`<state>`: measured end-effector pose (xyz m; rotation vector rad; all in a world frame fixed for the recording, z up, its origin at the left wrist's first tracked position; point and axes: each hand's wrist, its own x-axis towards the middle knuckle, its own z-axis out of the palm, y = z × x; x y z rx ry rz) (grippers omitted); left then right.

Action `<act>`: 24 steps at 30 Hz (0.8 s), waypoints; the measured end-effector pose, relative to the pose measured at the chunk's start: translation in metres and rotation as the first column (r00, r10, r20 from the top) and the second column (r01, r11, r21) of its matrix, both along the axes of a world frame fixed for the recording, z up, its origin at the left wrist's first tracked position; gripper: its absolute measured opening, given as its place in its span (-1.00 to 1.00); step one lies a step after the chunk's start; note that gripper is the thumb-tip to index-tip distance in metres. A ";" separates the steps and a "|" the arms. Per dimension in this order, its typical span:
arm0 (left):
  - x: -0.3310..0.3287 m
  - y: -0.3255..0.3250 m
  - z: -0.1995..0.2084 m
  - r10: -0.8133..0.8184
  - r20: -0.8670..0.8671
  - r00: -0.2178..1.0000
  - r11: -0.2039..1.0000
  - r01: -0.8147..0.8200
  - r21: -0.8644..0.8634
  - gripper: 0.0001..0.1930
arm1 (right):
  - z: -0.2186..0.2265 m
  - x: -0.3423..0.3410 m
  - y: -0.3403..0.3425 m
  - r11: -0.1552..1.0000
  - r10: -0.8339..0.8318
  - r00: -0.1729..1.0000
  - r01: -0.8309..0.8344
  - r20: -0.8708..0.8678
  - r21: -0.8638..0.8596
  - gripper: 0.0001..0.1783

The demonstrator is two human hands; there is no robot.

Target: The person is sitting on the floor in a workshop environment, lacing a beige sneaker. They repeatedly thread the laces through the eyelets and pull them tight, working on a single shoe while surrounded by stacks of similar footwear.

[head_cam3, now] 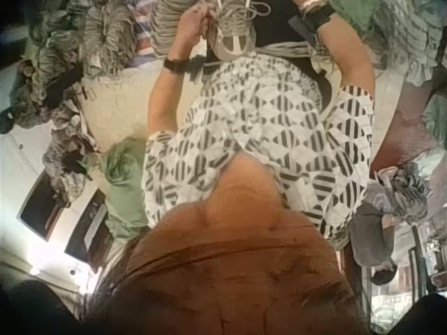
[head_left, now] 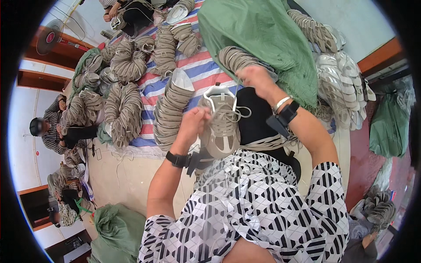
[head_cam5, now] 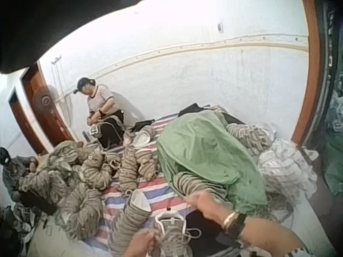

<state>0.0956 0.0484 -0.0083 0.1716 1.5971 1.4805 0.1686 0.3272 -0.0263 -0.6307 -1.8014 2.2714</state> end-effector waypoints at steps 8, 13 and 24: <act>0.000 -0.010 0.004 -0.033 -0.635 0.772 0.997 -0.014 -0.070 -0.72 | 0.013 0.020 0.002 0.679 0.017 0.998 0.034 -0.062 0.734 -0.77; 0.009 0.009 0.015 0.115 -0.508 0.853 0.993 -0.103 0.051 -0.78 | 0.025 0.068 -0.056 0.221 0.399 0.874 -0.384 0.276 0.896 -0.79; 0.007 0.000 -0.002 0.080 -0.435 0.897 0.997 -0.074 0.031 -0.81 | 0.043 0.022 -0.067 0.419 0.289 0.947 0.010 -0.143 0.908 -0.89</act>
